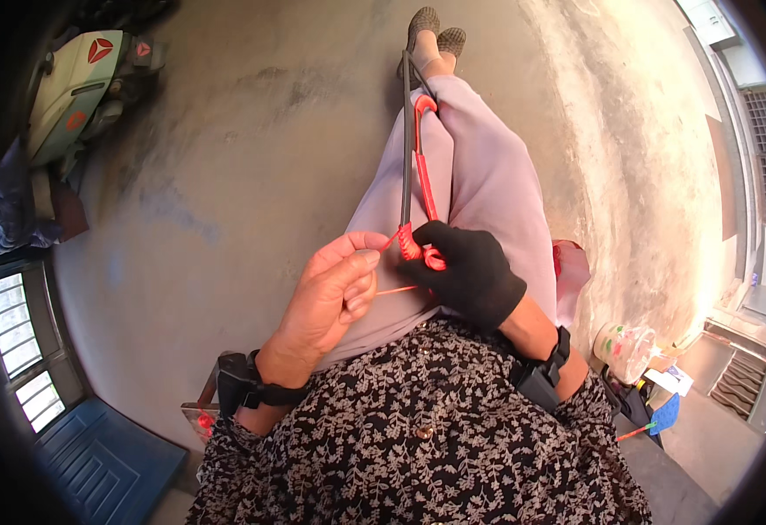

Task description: Wrapping a metal chair frame with red decorative cord.

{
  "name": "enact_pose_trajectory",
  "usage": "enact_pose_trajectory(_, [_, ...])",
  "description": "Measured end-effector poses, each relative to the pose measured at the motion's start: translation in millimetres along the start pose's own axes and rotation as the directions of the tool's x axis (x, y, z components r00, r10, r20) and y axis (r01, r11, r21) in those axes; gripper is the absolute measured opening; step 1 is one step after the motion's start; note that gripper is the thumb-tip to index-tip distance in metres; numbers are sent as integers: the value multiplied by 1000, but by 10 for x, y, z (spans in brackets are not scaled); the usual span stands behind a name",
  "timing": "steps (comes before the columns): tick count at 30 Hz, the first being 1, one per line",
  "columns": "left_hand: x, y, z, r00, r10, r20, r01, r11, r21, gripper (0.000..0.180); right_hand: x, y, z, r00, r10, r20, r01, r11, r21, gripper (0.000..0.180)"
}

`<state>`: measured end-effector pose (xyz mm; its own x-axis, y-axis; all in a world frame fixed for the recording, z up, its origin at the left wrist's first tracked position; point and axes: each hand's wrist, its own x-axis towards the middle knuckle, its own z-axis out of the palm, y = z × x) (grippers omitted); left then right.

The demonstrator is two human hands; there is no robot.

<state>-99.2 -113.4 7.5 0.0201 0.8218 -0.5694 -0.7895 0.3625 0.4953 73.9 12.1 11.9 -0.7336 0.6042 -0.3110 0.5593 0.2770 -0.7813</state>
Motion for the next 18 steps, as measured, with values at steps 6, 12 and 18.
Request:
enact_pose_trajectory(6, [-16, 68, 29, 999, 30, -25, -23, 972, 234, 23, -67, 39, 34, 994, -105, -10, 102, 985, -142, 20])
enact_pose_trajectory(12, [274, 178, 259, 994, -22, -105, 51, 958, 282, 30, -69, 48, 40, 977, -209, 48, 214, 941, -264, 13])
enact_pose_trajectory(18, [355, 31, 87, 991, -122, 53, 117, 989, 91, 25, -70, 120, 71, 972, -230, 35, 231, 930, -285, 12])
